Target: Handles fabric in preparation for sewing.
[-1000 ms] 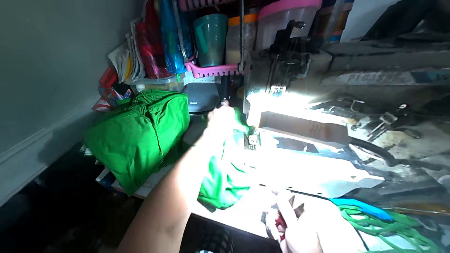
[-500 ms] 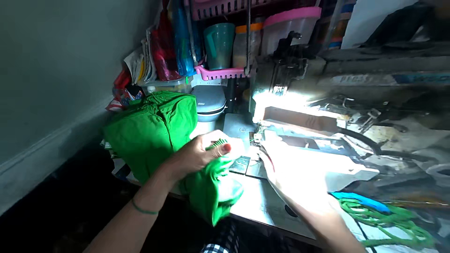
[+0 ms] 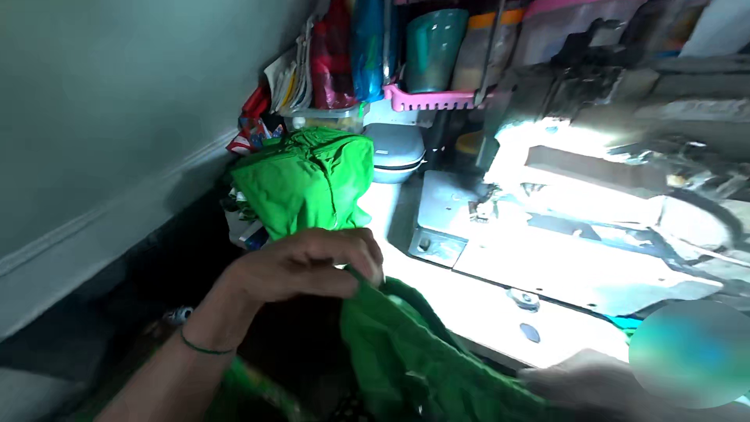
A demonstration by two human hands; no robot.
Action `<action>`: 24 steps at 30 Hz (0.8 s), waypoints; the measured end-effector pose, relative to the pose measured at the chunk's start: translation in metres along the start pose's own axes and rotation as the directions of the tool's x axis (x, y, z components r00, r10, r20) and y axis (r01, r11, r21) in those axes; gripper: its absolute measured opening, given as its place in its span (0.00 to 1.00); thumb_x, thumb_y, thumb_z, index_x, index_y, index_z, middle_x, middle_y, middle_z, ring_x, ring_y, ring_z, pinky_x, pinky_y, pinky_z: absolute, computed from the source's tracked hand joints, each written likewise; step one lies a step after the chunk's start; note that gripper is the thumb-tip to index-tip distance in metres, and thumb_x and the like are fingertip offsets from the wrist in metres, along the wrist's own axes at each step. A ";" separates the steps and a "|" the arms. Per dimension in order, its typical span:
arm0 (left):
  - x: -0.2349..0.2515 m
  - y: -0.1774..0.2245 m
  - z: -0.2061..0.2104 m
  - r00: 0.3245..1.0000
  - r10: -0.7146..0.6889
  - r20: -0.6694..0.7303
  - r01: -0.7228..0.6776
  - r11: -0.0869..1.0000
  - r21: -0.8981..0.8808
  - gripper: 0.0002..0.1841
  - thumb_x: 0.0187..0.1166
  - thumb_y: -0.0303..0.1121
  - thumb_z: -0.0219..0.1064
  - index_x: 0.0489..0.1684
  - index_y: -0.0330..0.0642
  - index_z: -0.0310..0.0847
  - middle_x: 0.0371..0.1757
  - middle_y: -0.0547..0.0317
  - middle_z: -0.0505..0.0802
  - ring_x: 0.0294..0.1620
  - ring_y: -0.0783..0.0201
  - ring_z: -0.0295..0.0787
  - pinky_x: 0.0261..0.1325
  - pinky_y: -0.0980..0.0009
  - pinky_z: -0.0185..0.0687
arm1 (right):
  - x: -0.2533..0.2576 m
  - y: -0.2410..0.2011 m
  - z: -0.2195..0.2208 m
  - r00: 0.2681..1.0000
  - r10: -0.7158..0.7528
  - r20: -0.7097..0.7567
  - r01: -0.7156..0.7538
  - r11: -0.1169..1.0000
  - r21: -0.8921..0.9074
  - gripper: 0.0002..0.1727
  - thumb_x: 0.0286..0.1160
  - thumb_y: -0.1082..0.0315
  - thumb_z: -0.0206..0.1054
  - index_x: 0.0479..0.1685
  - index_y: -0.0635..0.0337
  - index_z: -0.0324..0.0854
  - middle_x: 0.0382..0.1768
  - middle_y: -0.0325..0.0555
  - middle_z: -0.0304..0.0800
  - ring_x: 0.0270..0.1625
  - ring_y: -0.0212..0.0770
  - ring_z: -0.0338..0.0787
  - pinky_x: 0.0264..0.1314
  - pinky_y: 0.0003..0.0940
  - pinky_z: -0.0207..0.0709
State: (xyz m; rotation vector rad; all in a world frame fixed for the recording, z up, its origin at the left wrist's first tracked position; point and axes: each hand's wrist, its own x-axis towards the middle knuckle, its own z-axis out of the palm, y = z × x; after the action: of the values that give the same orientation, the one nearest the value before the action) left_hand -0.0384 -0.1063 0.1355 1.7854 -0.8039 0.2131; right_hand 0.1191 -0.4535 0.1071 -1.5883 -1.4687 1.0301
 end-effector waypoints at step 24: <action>-0.257 0.252 0.095 0.669 -0.613 -0.421 0.684 0.730 0.023 0.23 0.80 0.54 0.68 0.63 0.48 0.89 0.38 0.68 0.97 0.35 0.76 0.93 0.41 0.81 0.91 | 0.151 -0.012 0.205 0.888 -0.210 0.410 0.346 0.891 -0.294 0.22 0.88 0.67 0.58 0.79 0.50 0.78 0.83 0.60 0.72 0.56 0.63 0.93 0.50 0.62 0.87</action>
State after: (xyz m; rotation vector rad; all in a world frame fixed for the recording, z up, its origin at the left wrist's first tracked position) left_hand -0.4095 -0.1245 0.1634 2.0011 0.1830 0.1508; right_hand -0.0683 -0.3033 0.0209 -1.4006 -2.1847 0.9579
